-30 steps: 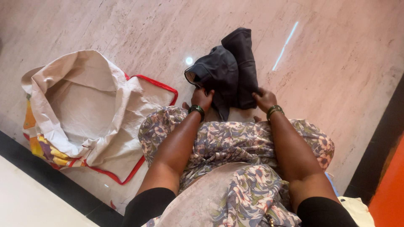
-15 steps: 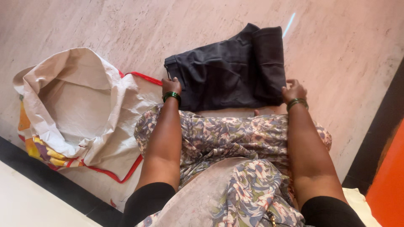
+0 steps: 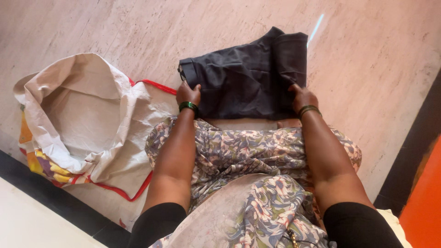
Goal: The person folds a pair of dark trousers by hand on the floor, places them into a white bag, and then picks up a light-colored button-down shirt to begin fastening the buttons.
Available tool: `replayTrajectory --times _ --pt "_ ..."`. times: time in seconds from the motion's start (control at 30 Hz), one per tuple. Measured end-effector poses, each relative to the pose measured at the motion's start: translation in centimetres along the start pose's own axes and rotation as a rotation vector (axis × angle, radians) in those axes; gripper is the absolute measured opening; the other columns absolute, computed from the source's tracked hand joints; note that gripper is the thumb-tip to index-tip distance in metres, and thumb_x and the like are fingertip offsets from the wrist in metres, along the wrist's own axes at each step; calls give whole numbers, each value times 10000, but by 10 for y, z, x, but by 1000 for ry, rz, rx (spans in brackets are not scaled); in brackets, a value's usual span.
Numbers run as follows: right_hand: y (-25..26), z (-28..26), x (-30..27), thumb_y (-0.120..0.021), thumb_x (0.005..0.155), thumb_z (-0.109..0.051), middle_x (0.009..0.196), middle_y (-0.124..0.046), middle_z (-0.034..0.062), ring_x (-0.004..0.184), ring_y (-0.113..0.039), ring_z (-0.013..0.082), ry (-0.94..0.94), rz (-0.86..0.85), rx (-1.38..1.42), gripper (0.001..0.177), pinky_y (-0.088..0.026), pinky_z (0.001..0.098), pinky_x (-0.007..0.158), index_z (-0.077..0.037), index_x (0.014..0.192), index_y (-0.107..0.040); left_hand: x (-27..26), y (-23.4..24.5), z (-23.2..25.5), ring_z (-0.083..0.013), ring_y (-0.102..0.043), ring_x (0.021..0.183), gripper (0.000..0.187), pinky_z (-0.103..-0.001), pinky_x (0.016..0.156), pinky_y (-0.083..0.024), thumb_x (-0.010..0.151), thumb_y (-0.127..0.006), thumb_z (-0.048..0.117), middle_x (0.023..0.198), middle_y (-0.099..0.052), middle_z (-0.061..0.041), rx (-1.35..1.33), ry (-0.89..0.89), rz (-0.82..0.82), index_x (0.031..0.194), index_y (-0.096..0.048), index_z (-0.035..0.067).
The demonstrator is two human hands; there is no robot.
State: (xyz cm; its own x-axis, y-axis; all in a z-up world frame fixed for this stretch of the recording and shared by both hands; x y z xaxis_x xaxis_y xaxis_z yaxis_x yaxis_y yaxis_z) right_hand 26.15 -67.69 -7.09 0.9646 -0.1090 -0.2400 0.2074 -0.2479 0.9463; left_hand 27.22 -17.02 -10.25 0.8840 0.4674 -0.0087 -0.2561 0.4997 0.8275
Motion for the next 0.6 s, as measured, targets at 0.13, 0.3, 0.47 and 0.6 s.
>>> replayTrajectory --times 0.13,0.3,0.47,0.6 --pt "34 63 7 -571 822 18 1142 -755 97 1110 -719 311 -74 360 507 413 -551 379 975 -212 1134 -711 28 53 5 -433 -672 1025 464 -513 869 -530 833 -815 318 1070 -719 -240 -85 -98 130 1166 -638 48" --pt "30 145 -16 -625 774 -24 1364 -561 118 1272 -446 324 -766 359 415 519 -370 490 1030 -244 1241 -567 25 91 -31 -395 -616 1153 571 -543 916 -489 847 -802 320 1256 -640 -177 52 161 172 1298 -526 102" --pt "20 85 12 -637 918 -109 1445 -542 130 1403 -425 350 -287 384 225 457 -336 525 1184 -209 1360 -580 8 79 -13 -342 -447 1346 663 -529 1073 -375 804 -813 335 1410 -515 -109 131 110 205 1369 -503 175" --pt "27 12 -7 -731 933 -309 1582 -377 154 1443 -338 421 -28 305 156 569 -309 576 1158 -314 1458 -513 1 41 4 -301 -384 1428 515 -516 1161 -309 854 -773 386 1445 -500 -60 250 -6 10 1302 -575 225"
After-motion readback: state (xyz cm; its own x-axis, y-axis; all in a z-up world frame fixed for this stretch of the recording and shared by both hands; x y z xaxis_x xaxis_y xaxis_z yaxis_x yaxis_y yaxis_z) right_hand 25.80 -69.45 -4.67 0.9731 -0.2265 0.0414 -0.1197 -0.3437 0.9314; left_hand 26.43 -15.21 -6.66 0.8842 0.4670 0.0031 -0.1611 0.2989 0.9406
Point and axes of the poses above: each hand's wrist, its own x-axis towards the middle knuckle, its own y-axis out of the back of the hand, z = x × y, the point moved 10 cm from there along x, towards the middle knuckle
